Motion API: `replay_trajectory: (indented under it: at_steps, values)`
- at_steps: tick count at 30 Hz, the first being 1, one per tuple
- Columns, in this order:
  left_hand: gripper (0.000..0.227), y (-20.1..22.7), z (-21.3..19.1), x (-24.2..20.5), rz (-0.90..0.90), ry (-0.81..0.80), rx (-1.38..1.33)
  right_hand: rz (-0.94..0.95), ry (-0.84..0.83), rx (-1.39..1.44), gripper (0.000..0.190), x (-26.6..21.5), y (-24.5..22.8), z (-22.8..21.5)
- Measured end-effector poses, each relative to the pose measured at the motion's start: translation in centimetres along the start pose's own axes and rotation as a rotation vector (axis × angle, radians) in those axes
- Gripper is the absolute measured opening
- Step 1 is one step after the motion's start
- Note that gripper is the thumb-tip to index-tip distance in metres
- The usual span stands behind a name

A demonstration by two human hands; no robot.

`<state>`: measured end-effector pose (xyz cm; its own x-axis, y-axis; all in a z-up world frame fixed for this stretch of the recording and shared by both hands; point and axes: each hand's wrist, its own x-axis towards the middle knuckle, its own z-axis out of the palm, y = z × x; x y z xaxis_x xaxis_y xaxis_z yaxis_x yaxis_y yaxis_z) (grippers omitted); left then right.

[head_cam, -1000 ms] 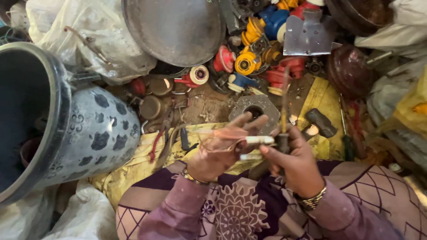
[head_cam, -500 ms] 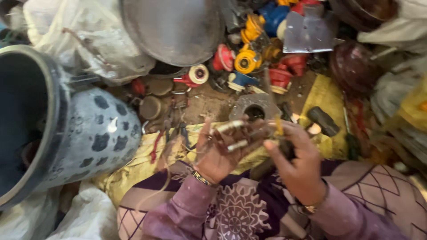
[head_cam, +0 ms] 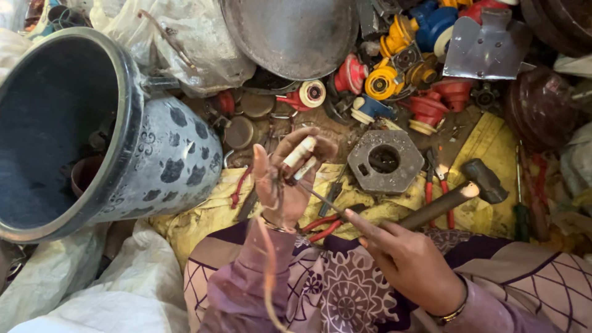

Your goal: The person is sitting on the floor surrounded by various tools and electrical components. They use a screwdriver to strip the insulation from a wire and then twist the exposed copper strands together.

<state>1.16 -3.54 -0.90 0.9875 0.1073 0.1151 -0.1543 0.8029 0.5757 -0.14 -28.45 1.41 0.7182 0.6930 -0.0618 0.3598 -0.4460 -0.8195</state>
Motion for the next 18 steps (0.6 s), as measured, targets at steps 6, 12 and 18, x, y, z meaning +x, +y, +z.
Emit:
replay_trajectory:
  at_steps: [6, 12, 18]
  values:
    - [0.088, -0.28, 0.33, -0.22, 0.016, 0.006, 0.121, 0.022, 0.027, -0.038, 0.067, 0.09, -0.37, -0.13]
    - [0.085, -0.67, 0.06, -0.10, 0.034, -0.003, 0.079, -0.004, 0.034, -0.013, 0.062, -0.09, -0.16, -0.20]
    - [0.083, -0.68, -0.12, -0.05, 0.045, 0.016, 0.111, -0.016, 0.023, -0.043, 0.066, -0.04, -0.20, -0.31]
